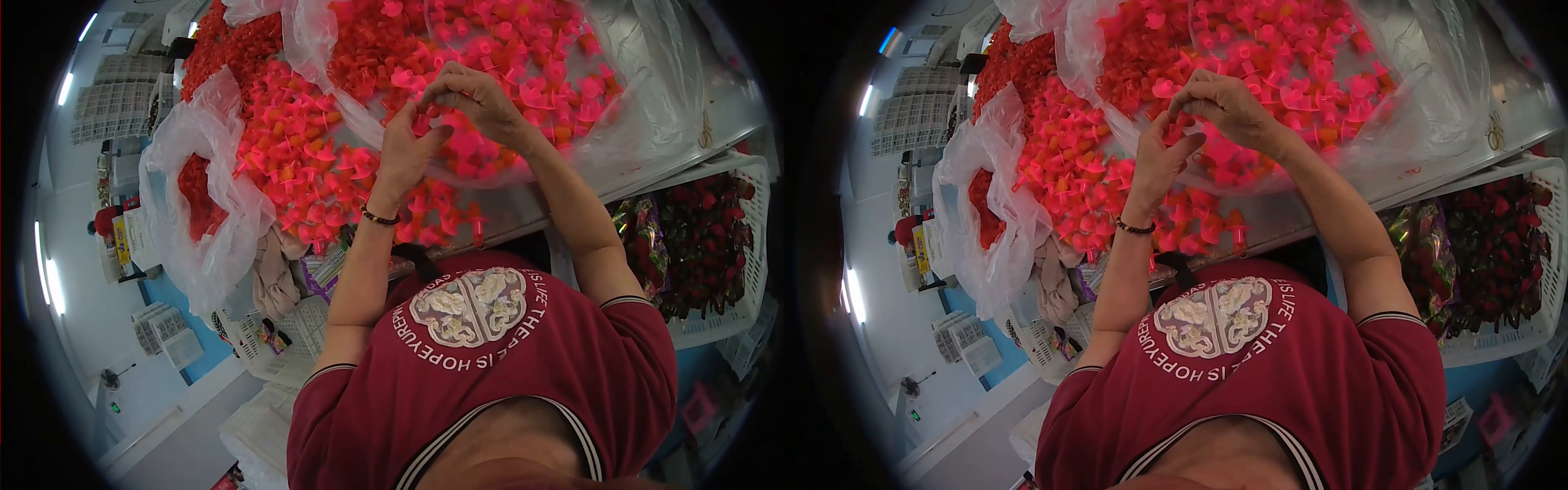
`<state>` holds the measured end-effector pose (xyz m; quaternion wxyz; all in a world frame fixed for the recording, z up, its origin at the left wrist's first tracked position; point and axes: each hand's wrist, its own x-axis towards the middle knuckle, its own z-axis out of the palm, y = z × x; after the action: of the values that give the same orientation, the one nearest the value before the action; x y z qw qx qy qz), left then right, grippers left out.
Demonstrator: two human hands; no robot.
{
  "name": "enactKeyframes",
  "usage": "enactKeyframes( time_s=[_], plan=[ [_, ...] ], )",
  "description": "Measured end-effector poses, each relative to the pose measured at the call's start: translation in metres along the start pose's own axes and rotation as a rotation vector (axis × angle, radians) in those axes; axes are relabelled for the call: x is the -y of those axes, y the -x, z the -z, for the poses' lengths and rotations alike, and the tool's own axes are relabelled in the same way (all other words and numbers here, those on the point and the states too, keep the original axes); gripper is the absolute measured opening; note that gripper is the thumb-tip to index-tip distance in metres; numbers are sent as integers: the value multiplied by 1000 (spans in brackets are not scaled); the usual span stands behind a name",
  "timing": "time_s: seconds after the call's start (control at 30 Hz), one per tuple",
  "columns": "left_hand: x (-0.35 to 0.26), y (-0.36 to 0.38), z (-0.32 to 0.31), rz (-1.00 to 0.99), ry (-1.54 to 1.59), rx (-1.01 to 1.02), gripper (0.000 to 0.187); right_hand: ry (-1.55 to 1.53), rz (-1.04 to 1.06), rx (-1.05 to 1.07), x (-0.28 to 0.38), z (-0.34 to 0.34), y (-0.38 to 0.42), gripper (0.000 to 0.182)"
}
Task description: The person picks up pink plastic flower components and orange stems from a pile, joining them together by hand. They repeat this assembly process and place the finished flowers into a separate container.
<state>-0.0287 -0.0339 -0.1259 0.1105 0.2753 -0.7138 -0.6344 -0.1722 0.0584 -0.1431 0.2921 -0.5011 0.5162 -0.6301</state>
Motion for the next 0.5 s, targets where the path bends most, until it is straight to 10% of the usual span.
enactKeyframes(
  time_s=[0.5],
  plan=[
    [4,1,-4,-112,-588,-172,40,63,-153,-106,-1,-11,2,18]
  ],
)
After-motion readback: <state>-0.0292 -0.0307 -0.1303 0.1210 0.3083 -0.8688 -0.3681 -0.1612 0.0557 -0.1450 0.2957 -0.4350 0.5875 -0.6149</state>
